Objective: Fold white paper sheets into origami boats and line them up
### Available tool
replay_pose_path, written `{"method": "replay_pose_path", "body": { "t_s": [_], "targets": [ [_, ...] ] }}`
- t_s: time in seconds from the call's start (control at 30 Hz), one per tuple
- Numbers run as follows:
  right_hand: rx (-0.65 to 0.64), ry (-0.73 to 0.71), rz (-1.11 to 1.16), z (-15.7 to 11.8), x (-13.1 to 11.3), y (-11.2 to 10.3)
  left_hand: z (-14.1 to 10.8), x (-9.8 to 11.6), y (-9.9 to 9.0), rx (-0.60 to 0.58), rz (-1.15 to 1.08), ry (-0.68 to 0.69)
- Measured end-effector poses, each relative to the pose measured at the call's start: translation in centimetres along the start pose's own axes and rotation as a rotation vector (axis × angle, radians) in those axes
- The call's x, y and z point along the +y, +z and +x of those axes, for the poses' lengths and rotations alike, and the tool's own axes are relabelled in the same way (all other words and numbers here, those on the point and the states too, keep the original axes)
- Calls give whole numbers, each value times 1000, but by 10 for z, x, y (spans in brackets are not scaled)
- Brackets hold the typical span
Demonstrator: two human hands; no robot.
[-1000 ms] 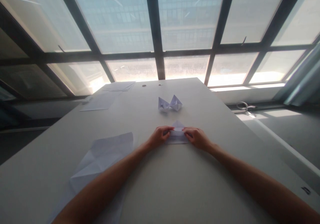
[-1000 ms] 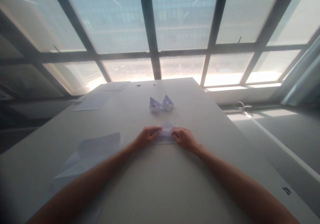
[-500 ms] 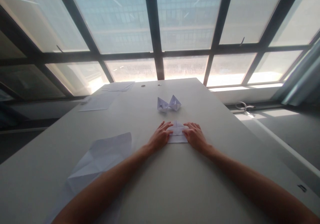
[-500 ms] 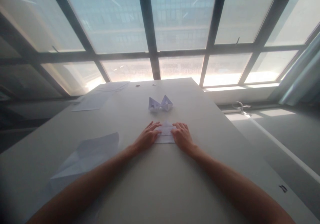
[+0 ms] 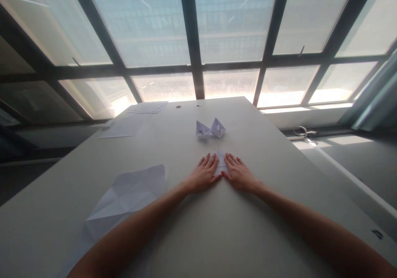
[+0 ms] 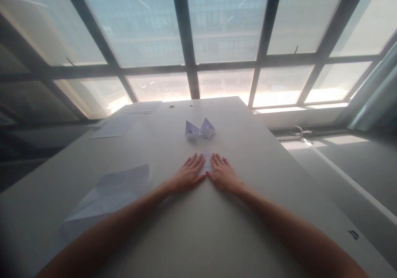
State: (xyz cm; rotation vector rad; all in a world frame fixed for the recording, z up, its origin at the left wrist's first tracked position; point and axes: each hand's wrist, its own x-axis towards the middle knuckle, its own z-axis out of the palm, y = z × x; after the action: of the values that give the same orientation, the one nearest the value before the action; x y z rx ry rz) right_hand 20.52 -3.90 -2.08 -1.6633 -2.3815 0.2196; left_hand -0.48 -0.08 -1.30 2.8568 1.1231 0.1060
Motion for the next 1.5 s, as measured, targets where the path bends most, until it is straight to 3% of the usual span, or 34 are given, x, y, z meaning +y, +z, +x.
{"method": "replay_pose_path", "body": {
  "t_s": [0.23, 0.6, 0.77, 0.9, 1.5],
  "targets": [
    [12, 118, -33, -2, 11, 1, 0, -4, 1, -17, 0, -112],
    [70, 116, -25, -2, 7, 0, 0, -4, 0, 45, -56, -66],
    [178, -24, -43, -1, 1, -8, 0, -6, -2, 54, -117, -12],
    [104, -136, 51, 0, 3, -13, 3, -9, -4, 54, -163, -16],
    [149, -107, 141, 2, 3, -17, 4, -7, -16, 158, -282, -48]
  ]
}}
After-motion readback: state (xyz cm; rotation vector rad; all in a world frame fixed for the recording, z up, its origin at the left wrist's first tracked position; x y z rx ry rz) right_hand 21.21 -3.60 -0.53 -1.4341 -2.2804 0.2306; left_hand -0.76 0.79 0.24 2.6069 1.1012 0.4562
